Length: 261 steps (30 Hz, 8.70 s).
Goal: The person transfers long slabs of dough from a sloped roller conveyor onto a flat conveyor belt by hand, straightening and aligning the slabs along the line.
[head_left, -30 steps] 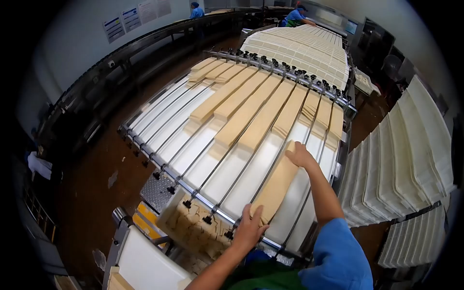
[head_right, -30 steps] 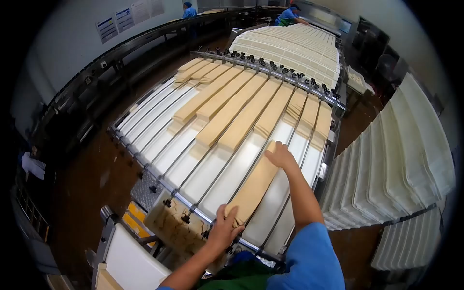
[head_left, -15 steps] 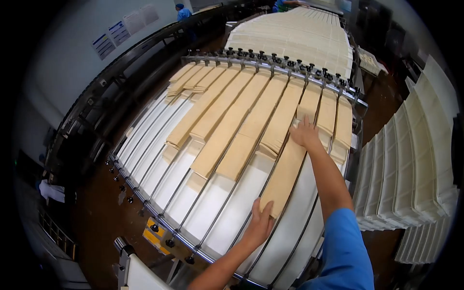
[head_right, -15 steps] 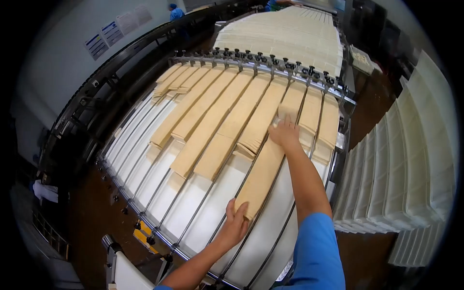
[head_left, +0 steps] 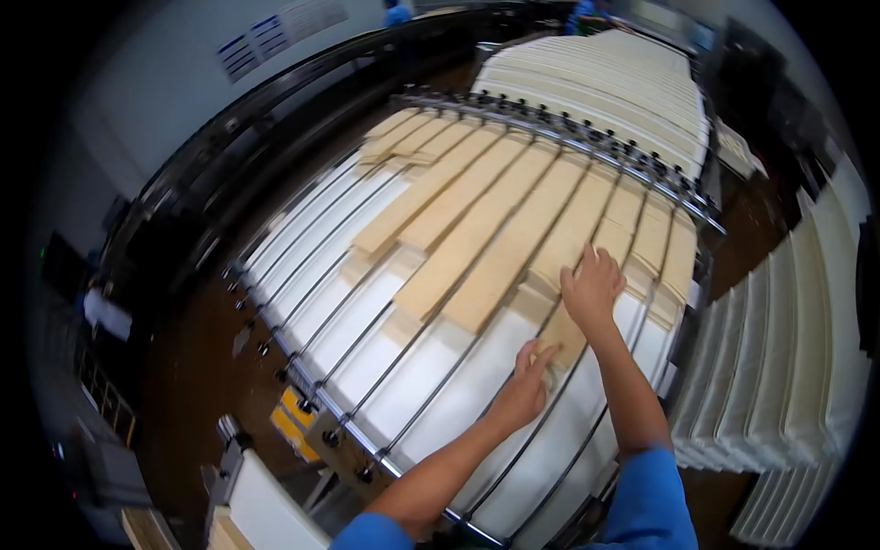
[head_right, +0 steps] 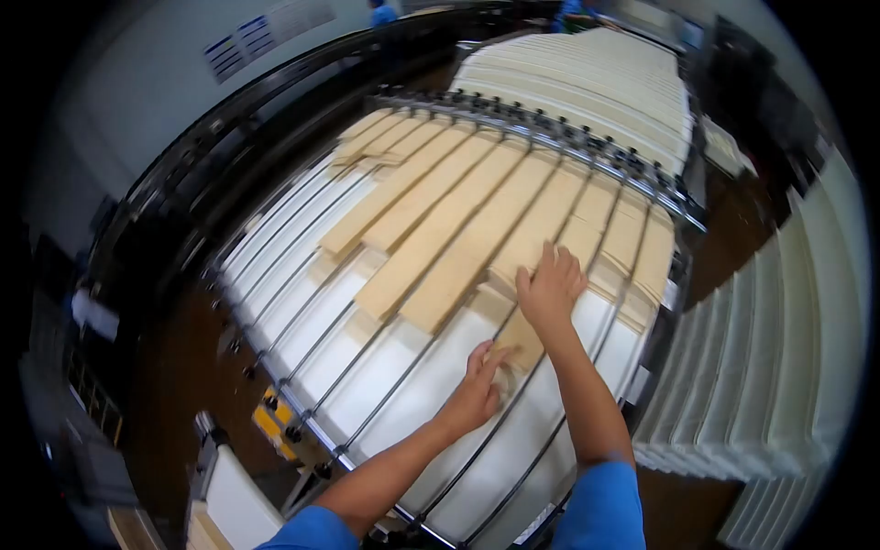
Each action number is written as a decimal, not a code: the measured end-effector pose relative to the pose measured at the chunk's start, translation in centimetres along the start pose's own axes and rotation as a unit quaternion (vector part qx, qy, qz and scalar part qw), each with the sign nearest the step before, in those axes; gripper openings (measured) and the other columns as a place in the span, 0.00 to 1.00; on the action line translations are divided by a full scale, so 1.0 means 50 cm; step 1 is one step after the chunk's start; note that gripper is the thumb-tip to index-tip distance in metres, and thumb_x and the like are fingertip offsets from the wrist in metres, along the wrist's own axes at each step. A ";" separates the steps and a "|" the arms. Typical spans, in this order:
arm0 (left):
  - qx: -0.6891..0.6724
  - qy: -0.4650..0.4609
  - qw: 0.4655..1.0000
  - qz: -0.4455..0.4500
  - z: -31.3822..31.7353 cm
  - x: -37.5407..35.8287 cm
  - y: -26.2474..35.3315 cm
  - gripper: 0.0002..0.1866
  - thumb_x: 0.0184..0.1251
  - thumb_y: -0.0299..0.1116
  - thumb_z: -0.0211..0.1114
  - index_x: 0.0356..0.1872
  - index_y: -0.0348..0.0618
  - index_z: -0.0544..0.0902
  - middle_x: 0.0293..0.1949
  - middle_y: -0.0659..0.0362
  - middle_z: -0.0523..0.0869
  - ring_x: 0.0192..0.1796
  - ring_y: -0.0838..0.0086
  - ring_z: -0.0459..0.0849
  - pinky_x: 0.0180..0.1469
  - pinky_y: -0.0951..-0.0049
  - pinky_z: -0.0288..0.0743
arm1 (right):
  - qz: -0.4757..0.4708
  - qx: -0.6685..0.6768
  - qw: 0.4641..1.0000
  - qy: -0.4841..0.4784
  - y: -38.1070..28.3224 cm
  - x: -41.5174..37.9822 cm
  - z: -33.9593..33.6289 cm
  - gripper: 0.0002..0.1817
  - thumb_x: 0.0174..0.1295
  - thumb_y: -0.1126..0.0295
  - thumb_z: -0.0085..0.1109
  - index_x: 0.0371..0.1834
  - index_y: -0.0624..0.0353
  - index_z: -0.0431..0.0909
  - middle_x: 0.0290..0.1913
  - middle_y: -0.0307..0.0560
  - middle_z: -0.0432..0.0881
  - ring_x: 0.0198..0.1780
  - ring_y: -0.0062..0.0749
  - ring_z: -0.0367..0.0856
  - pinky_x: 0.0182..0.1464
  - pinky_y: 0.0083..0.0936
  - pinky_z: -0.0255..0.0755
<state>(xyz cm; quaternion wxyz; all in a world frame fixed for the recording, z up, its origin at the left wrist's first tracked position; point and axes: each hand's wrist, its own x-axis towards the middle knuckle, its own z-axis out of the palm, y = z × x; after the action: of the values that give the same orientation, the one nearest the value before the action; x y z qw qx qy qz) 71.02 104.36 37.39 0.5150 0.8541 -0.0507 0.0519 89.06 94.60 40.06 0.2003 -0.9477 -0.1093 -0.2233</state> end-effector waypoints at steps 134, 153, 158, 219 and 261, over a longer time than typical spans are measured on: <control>0.040 0.578 0.542 -0.608 -0.228 -1.431 -0.018 0.45 0.50 0.40 0.72 0.63 0.30 0.55 0.57 0.37 0.62 0.54 0.42 0.74 0.54 0.56 0.74 | -0.561 0.089 0.677 -0.468 -1.324 -1.350 -0.054 0.41 0.60 0.42 0.51 0.74 0.45 0.53 0.76 0.59 0.42 0.70 0.57 0.57 0.61 0.48 0.66; 0.101 0.420 0.707 -0.560 -0.325 -1.280 -0.057 0.43 0.52 0.42 0.71 0.62 0.38 0.52 0.53 0.30 0.64 0.40 0.36 0.78 0.43 0.46 0.76 | -0.219 0.087 0.843 -0.484 -1.101 -0.995 -0.036 0.54 0.44 0.47 0.66 0.70 0.66 0.51 0.74 0.69 0.38 0.69 0.58 0.59 0.60 0.38 0.68; 0.179 0.473 0.769 -0.391 -0.315 -1.135 -0.050 0.38 0.48 0.28 0.70 0.62 0.38 0.61 0.56 0.36 0.62 0.53 0.40 0.70 0.56 0.55 0.69 | -0.026 0.304 0.868 -0.393 -0.862 -0.809 -0.093 0.46 0.45 0.58 0.65 0.66 0.60 0.50 0.65 0.64 0.52 0.60 0.64 0.66 0.63 0.46 0.64; -0.067 -0.118 0.990 0.046 0.254 -0.004 0.136 0.33 0.61 0.17 0.48 0.70 0.44 0.56 0.73 0.36 0.39 0.63 0.35 0.65 0.56 0.57 0.72 | 0.117 -0.094 0.985 0.090 0.333 -0.011 -0.105 0.20 0.61 0.60 0.51 0.57 0.50 0.73 0.57 0.48 0.73 0.63 0.42 0.66 0.61 0.48 0.55; 0.132 0.498 0.616 -0.596 -0.267 -1.305 -0.022 0.46 0.43 0.31 0.74 0.63 0.31 0.56 0.54 0.35 0.63 0.54 0.38 0.68 0.56 0.52 0.69 | -0.333 -0.060 0.789 -0.512 -1.214 -1.077 -0.063 0.44 0.51 0.45 0.60 0.70 0.48 0.55 0.71 0.43 0.54 0.66 0.60 0.61 0.54 0.63 0.63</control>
<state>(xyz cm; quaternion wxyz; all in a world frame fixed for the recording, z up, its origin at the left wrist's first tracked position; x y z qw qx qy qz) 6.15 118.88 33.44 0.2605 0.5987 0.7410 0.1571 22.68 141.32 37.57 -0.0291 -0.8380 -0.4914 0.2354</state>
